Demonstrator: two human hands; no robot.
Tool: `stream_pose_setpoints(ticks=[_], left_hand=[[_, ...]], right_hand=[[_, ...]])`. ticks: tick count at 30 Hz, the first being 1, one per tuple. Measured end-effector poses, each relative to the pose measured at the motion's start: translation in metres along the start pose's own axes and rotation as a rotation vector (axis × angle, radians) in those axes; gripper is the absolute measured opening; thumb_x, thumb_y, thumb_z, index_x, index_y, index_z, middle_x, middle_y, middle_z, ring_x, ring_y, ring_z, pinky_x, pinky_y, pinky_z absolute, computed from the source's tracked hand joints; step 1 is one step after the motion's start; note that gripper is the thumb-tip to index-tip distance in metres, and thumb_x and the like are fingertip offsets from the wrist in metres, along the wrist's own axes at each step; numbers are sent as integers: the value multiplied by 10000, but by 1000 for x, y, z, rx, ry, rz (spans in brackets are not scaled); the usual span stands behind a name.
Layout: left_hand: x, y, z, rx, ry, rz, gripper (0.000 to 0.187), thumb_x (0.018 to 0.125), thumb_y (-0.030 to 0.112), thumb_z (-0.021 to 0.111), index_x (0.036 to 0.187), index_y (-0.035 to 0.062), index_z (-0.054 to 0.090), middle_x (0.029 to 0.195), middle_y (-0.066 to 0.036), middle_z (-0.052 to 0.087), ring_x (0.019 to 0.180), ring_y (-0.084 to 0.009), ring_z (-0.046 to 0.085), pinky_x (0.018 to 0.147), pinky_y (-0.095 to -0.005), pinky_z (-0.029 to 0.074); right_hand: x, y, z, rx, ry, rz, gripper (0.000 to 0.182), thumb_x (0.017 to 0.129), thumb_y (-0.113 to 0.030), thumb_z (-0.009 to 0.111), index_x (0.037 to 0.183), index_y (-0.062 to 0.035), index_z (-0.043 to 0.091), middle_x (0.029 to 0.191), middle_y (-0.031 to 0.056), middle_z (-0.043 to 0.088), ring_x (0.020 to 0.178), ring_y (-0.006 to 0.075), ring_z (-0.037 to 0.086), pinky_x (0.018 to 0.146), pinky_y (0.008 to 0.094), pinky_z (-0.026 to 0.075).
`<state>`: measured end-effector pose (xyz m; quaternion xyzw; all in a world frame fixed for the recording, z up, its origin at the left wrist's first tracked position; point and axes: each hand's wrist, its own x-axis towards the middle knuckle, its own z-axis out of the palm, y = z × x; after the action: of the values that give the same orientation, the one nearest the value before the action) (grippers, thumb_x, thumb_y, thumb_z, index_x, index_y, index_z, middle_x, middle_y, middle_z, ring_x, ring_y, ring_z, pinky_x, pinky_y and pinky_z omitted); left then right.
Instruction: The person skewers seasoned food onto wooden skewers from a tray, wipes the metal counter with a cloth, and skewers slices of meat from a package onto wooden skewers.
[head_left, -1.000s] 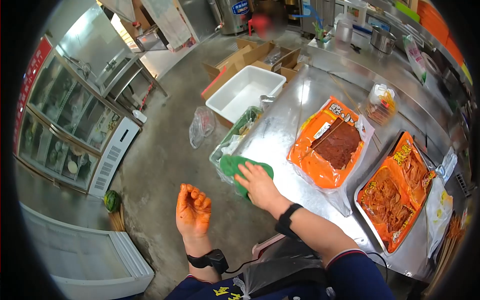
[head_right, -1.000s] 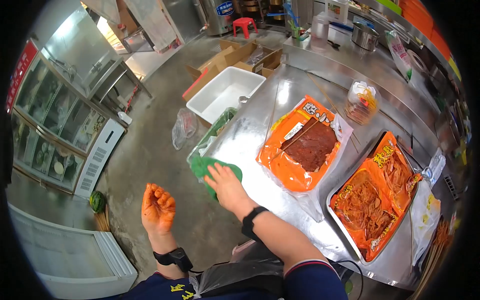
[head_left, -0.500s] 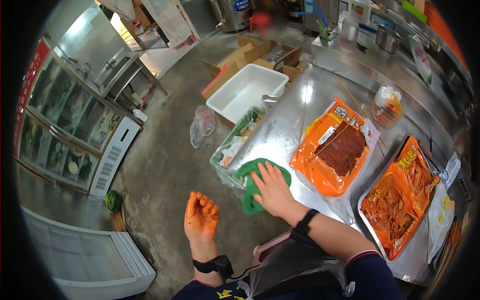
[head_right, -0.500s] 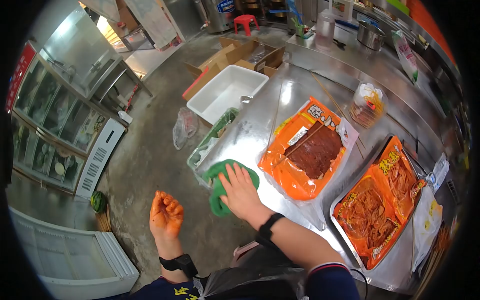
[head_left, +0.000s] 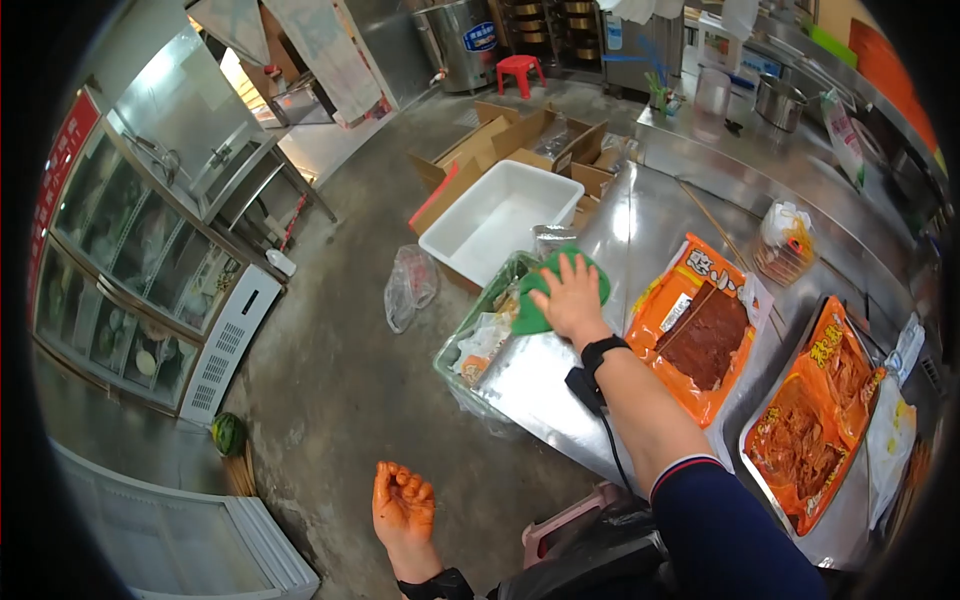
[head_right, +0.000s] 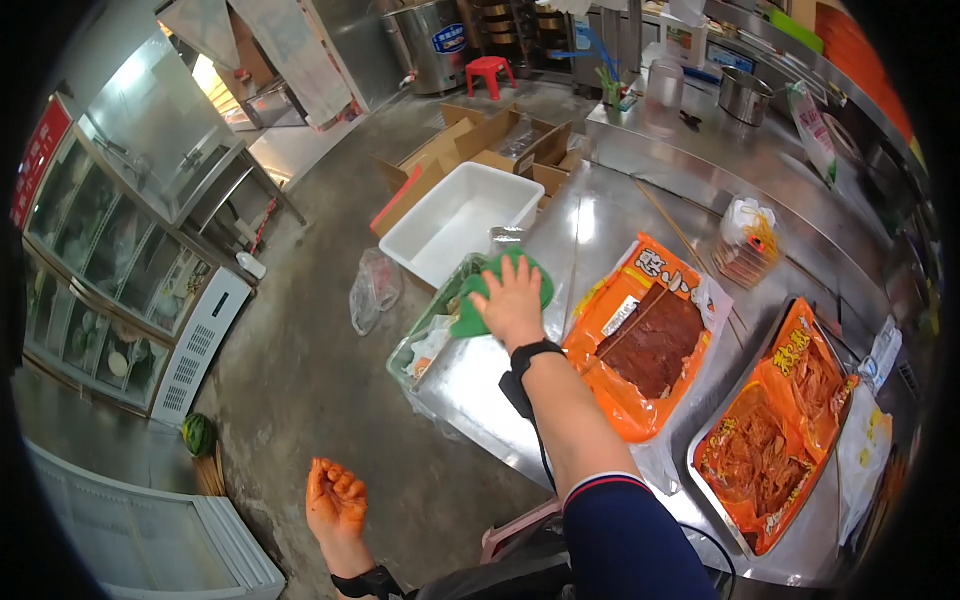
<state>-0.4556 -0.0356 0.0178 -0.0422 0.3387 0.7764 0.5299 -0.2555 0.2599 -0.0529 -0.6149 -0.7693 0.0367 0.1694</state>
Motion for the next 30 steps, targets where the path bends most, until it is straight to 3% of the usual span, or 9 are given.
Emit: stream_pose_setpoints(ticks=[4,7,10,11,14,15,18,26,30], left_hand=[[2,-9,9,21,-3,-24,157,888,214,511,796,89,533,656,1,481,537,-106,401,464,-235,314],[2,-14,33,57,-81,-36,157,891,212,506,797,89,529,657,3,474,537,-104,397,465,-234,315],[3,-25,54,123,-210,-77,176,905,222,484,803,83,520,663,-2,469,541,-104,391,473,-233,315],[1,-31,57,146,-280,-92,192,914,231,469,807,78,514,668,-8,472,547,-104,391,482,-232,316],[-7,-51,72,115,-290,-163,187,921,222,456,816,75,507,677,-10,465,559,-105,392,489,-231,327],[-9,-58,76,121,-281,-159,187,921,222,456,816,75,507,677,-10,465,559,-105,392,489,-231,327],[-22,-75,84,158,-323,-229,175,923,208,450,821,76,504,684,-10,463,563,-104,392,489,-228,331],[-41,-118,110,241,-440,-297,173,927,191,438,850,54,509,699,-19,470,570,-101,397,480,-221,329],[-52,-132,120,254,-558,-331,180,930,189,433,857,42,507,710,-26,471,570,-105,396,485,-225,334]], right_hand=[[-51,-27,-16,76,-103,-229,728,726,-667,440,1242,-156,490,1388,153,294,1291,353,203,1040,480,133],[-87,-38,-18,135,-153,-407,752,709,-673,449,1264,-166,466,1373,141,318,1291,354,207,1045,468,130],[-131,-36,-19,296,-155,-513,654,720,-496,589,1242,-122,467,1365,148,325,1281,348,232,1038,468,182],[-146,-32,-30,427,-117,-508,560,711,-299,646,1209,-101,483,1338,145,363,1265,336,276,1031,444,226],[-192,-14,-38,437,-98,-524,519,691,-144,639,1186,-91,494,1309,137,401,1241,318,324,1024,412,259],[-207,-6,-44,494,-112,-484,526,670,-56,624,1178,-86,496,1304,120,413,1231,294,350,1024,389,274],[-248,29,-72,528,-146,-431,505,664,-16,589,1159,-65,506,1285,126,434,1233,288,355,1023,398,285],[-373,150,-158,444,-225,-182,561,658,-101,659,1190,-95,481,1308,116,413,1225,275,374,1015,400,302],[-432,192,-193,447,-229,79,604,655,-98,654,1221,-107,445,1317,115,401,1194,277,406,983,411,334]])
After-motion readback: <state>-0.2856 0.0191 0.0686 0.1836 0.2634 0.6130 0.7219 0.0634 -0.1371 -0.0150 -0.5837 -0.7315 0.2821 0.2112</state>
